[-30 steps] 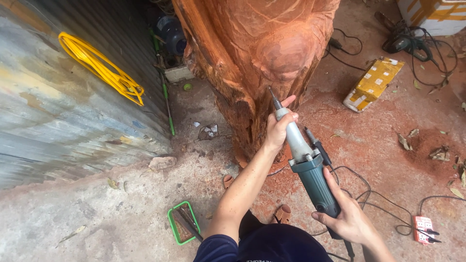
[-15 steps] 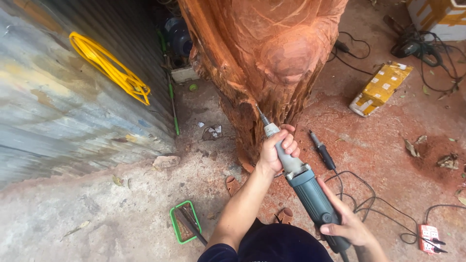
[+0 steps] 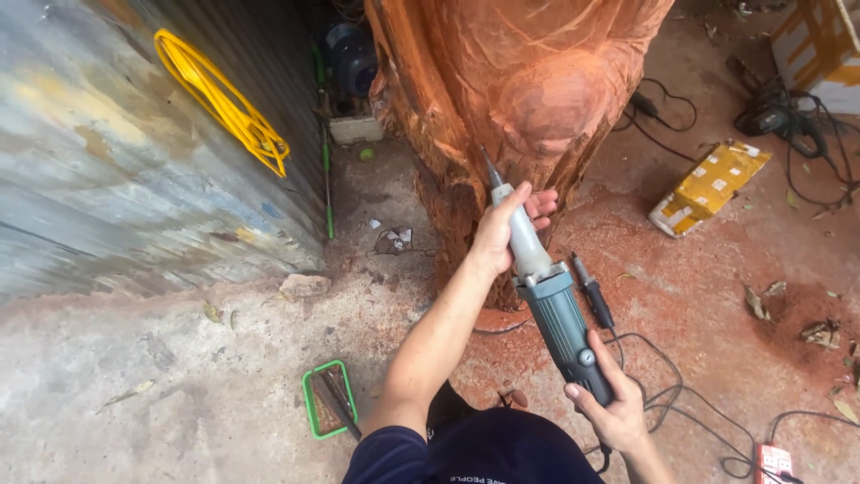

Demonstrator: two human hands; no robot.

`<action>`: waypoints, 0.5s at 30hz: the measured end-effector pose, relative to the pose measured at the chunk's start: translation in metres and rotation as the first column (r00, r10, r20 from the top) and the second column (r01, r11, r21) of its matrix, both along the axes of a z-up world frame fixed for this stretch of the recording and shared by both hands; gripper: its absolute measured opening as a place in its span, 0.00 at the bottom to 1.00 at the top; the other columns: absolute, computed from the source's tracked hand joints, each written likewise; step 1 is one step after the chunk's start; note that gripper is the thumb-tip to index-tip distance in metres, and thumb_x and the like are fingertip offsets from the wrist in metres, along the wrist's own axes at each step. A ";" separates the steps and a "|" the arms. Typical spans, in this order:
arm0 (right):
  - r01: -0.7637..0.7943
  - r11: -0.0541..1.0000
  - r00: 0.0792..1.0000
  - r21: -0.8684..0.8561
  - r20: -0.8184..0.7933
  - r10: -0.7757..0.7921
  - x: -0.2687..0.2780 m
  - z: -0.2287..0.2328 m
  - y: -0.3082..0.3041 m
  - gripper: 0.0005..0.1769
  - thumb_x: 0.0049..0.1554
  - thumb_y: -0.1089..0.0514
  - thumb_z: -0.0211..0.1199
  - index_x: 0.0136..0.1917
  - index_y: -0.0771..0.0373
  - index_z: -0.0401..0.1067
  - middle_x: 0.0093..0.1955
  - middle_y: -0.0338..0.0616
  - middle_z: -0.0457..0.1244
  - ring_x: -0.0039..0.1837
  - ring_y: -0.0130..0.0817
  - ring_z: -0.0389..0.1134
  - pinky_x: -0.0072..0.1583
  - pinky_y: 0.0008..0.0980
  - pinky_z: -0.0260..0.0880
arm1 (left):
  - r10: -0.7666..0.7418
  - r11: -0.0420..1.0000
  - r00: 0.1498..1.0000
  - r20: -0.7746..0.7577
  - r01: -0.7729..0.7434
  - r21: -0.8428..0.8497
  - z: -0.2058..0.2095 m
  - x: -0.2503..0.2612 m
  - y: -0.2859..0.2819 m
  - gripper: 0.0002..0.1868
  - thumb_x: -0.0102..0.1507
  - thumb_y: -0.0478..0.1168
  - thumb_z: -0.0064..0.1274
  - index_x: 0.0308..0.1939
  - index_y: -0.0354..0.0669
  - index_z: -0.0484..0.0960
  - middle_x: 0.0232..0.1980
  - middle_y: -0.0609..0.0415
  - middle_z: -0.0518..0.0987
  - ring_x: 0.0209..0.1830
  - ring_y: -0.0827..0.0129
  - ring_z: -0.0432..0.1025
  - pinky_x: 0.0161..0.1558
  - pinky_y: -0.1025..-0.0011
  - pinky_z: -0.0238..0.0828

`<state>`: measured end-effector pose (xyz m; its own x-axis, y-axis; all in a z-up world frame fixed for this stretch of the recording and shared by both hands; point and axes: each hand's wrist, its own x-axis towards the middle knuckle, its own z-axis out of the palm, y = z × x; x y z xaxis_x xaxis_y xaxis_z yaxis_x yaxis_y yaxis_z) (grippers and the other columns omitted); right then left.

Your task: Carving and shaping a large wooden sculpture using a power carving tool

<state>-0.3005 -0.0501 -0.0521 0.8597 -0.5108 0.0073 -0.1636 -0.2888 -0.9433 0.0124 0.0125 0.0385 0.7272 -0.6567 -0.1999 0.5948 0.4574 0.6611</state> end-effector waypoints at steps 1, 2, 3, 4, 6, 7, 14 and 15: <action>0.001 1.000 1.000 -0.001 0.005 -0.001 0.004 0.002 -0.004 0.50 0.45 0.56 0.74 0.79 0.52 0.60 0.75 0.39 0.62 0.36 0.22 0.68 0.42 0.23 0.77 | -0.001 1.000 1.000 0.005 0.001 -0.001 0.007 0.001 0.002 0.24 0.61 0.50 0.61 0.51 0.33 0.79 0.53 0.37 0.83 0.46 0.59 0.81 0.43 0.72 0.81; -0.031 0.998 0.998 -0.055 0.052 0.033 0.006 0.004 -0.007 0.49 0.46 0.56 0.73 0.78 0.54 0.60 0.77 0.43 0.59 0.56 0.27 0.64 0.59 0.27 0.66 | 0.004 0.997 0.999 0.040 -0.007 0.076 0.013 0.002 0.004 0.17 0.58 0.50 0.61 0.39 0.42 0.77 0.53 0.41 0.84 0.54 0.60 0.78 0.50 0.68 0.78; -0.059 0.992 0.993 -0.111 0.097 0.070 0.008 0.006 -0.010 0.48 0.47 0.55 0.73 0.78 0.56 0.60 0.80 0.46 0.57 0.77 0.32 0.60 0.75 0.30 0.55 | 0.006 0.988 0.997 0.075 -0.017 0.151 0.019 0.002 0.006 0.13 0.56 0.50 0.61 0.27 0.51 0.75 0.53 0.44 0.85 0.61 0.61 0.76 0.56 0.65 0.74; -0.059 0.992 0.993 -0.110 0.098 0.070 0.010 0.009 -0.011 0.48 0.47 0.55 0.73 0.78 0.56 0.60 0.80 0.46 0.57 0.77 0.32 0.60 0.75 0.30 0.55 | 0.006 0.988 0.997 0.075 -0.017 0.152 0.022 0.003 0.007 0.13 0.56 0.50 0.61 0.27 0.51 0.75 0.53 0.44 0.85 0.61 0.61 0.76 0.56 0.65 0.74; -0.058 0.993 0.997 -0.099 0.040 0.062 0.015 0.015 -0.014 0.48 0.46 0.55 0.74 0.78 0.52 0.62 0.77 0.39 0.61 0.57 0.20 0.68 0.62 0.21 0.64 | -0.006 0.978 1.000 -0.017 0.009 0.208 0.029 0.007 0.008 0.17 0.56 0.49 0.60 0.45 0.53 0.74 0.51 0.46 0.85 0.62 0.64 0.76 0.59 0.60 0.68; -0.058 0.993 0.997 -0.098 0.041 0.063 0.017 0.020 -0.014 0.48 0.46 0.55 0.74 0.78 0.52 0.62 0.77 0.39 0.61 0.57 0.20 0.68 0.62 0.21 0.64 | -0.005 0.978 1.000 -0.016 0.008 0.208 0.027 0.009 0.008 0.17 0.56 0.49 0.60 0.45 0.53 0.74 0.51 0.46 0.85 0.62 0.64 0.76 0.59 0.60 0.68; -0.047 0.994 0.998 -0.098 -0.050 0.042 0.015 0.022 -0.013 0.49 0.45 0.52 0.75 0.79 0.46 0.63 0.63 0.33 0.68 0.46 0.20 0.67 0.54 0.22 0.68 | -0.029 0.988 0.999 0.041 0.022 0.152 0.010 0.012 0.006 0.04 0.57 0.42 0.56 0.33 0.52 0.78 0.52 0.46 0.85 0.64 0.62 0.75 0.66 0.58 0.65; -0.036 0.994 0.997 -0.100 -0.070 0.029 0.014 0.019 -0.014 0.49 0.45 0.52 0.75 0.79 0.46 0.64 0.53 0.27 0.71 0.39 0.20 0.64 0.48 0.21 0.68 | -0.021 0.989 0.998 0.058 0.012 0.146 0.011 0.011 0.006 0.03 0.56 0.41 0.56 0.31 0.50 0.78 0.52 0.47 0.85 0.65 0.61 0.74 0.66 0.58 0.65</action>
